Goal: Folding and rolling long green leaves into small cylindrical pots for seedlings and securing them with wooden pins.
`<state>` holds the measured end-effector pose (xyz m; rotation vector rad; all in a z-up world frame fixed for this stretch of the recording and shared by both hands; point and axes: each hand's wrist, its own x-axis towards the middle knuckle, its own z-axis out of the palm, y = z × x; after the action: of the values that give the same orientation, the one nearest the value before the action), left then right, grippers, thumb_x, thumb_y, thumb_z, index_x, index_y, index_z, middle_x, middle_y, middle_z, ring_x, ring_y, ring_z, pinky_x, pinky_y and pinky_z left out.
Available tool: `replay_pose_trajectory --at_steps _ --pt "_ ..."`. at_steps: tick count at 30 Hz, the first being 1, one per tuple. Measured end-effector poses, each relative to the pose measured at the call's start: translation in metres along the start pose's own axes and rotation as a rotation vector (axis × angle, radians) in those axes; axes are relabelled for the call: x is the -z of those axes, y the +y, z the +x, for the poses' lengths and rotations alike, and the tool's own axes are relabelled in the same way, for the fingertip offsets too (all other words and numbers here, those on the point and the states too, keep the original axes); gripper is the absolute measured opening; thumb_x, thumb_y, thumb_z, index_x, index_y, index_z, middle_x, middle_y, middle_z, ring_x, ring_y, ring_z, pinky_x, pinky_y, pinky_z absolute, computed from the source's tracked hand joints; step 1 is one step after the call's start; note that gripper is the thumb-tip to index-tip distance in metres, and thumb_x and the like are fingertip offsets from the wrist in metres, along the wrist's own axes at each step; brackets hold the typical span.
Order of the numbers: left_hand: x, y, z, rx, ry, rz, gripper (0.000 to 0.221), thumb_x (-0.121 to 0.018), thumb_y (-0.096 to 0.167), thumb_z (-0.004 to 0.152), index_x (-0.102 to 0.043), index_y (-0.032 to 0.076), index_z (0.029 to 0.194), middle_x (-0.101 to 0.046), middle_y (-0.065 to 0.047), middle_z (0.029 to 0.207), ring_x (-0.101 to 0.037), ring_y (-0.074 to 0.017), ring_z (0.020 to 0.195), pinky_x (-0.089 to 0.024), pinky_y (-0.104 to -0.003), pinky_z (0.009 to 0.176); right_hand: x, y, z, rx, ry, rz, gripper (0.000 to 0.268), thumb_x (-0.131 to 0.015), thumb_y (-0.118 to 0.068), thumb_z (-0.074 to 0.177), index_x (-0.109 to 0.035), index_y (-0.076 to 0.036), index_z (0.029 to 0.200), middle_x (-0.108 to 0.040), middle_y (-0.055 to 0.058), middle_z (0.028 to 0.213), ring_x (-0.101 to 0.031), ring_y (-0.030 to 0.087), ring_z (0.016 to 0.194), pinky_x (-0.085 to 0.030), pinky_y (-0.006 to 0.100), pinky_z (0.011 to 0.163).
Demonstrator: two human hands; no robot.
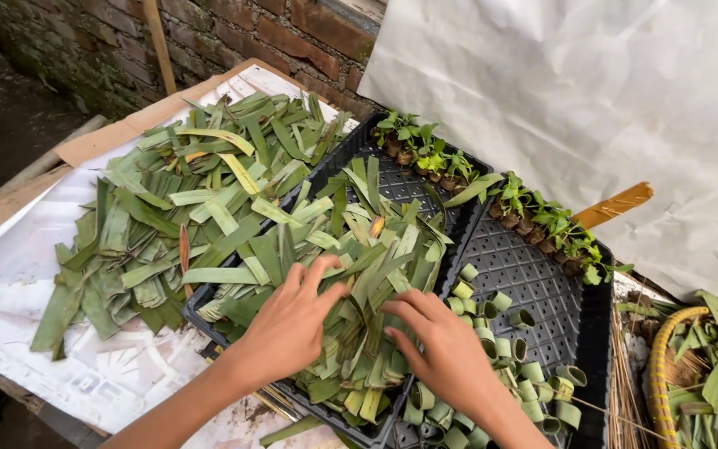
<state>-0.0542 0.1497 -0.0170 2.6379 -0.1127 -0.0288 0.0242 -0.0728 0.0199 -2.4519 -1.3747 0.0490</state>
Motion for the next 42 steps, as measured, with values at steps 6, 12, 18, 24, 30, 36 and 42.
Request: replay_pose_trajectory --at_steps 6,12,18,24,30,36,42 --pt "-0.032 -0.039 -0.009 -0.092 0.116 0.282 0.023 -0.066 0.007 0.090 -0.065 0.007 0.113 -0.039 -0.015 0.150 -0.042 -0.0369 0.122 -0.043 -0.049 0.090 -0.043 0.007 0.051 0.231 -0.085 -0.070 0.020 -0.056 -0.024 0.104 -0.069 -0.009 0.110 -0.066 0.004 0.095 -0.055 0.027 0.092 -0.042 0.042 0.074" --pt "-0.038 -0.053 -0.005 -0.054 0.293 0.415 0.032 -0.062 0.036 0.100 -0.060 0.007 0.113 -0.052 -0.013 0.123 -0.048 -0.0319 0.104 -0.045 -0.043 0.079 -0.068 0.027 0.059 -0.001 -0.099 -0.119 0.019 -0.064 -0.030 0.100 -0.072 -0.012 0.104 -0.069 0.001 0.093 -0.058 0.025 0.090 -0.047 0.042 0.075" --pt "-0.049 -0.055 0.009 -0.034 0.371 0.597 0.033 -0.073 0.032 0.090 -0.056 0.013 0.109 -0.049 -0.009 0.122 -0.048 -0.0296 0.102 -0.042 -0.038 0.076 -0.077 0.028 0.063 0.019 -0.064 -0.136 0.032 -0.071 -0.029 0.095 -0.070 -0.019 0.125 -0.062 0.000 0.101 -0.058 0.025 0.090 -0.045 0.042 0.073" --pt "-0.045 -0.057 0.019 0.048 0.357 0.619 0.048 -0.081 0.011 0.070 -0.055 0.014 0.111 -0.051 -0.010 0.125 -0.049 -0.0294 0.105 -0.043 -0.038 0.078 -0.082 0.031 0.064 0.041 -0.063 -0.138 0.031 -0.068 -0.027 0.096 -0.069 -0.017 0.126 -0.062 0.001 0.099 -0.058 0.024 0.085 -0.046 0.042 0.072" --pt "-0.048 -0.057 0.016 0.016 0.423 0.570 0.053 -0.069 -0.008 0.071 -0.054 0.016 0.116 -0.051 -0.011 0.123 -0.049 -0.0314 0.105 -0.042 -0.039 0.074 -0.075 0.030 0.070 0.158 -0.157 -0.231 0.017 -0.069 -0.022 0.096 -0.061 -0.014 0.109 -0.056 0.005 0.104 -0.052 0.028 0.092 -0.045 0.045 0.073" --pt "-0.044 -0.056 0.008 -0.076 0.370 0.331 0.050 -0.068 -0.004 0.076 -0.061 0.017 0.121 -0.051 -0.014 0.134 -0.049 -0.0328 0.118 -0.045 -0.047 0.089 -0.064 0.029 0.058 0.261 -0.078 -0.205 0.008 -0.060 -0.019 0.101 -0.064 -0.012 0.104 -0.058 0.005 0.101 -0.050 0.025 0.088 -0.041 0.040 0.070" --pt "-0.014 -0.034 0.000 -0.049 -0.059 0.222 0.019 -0.067 0.016 0.092 -0.077 0.019 0.108 -0.041 -0.007 0.153 -0.032 -0.0322 0.140 -0.025 -0.065 0.116 -0.062 0.024 0.057 0.225 -0.117 -0.174 0.020 -0.056 -0.011 0.098 -0.069 -0.012 0.113 -0.060 0.005 0.112 -0.052 0.027 0.095 -0.048 0.044 0.072"
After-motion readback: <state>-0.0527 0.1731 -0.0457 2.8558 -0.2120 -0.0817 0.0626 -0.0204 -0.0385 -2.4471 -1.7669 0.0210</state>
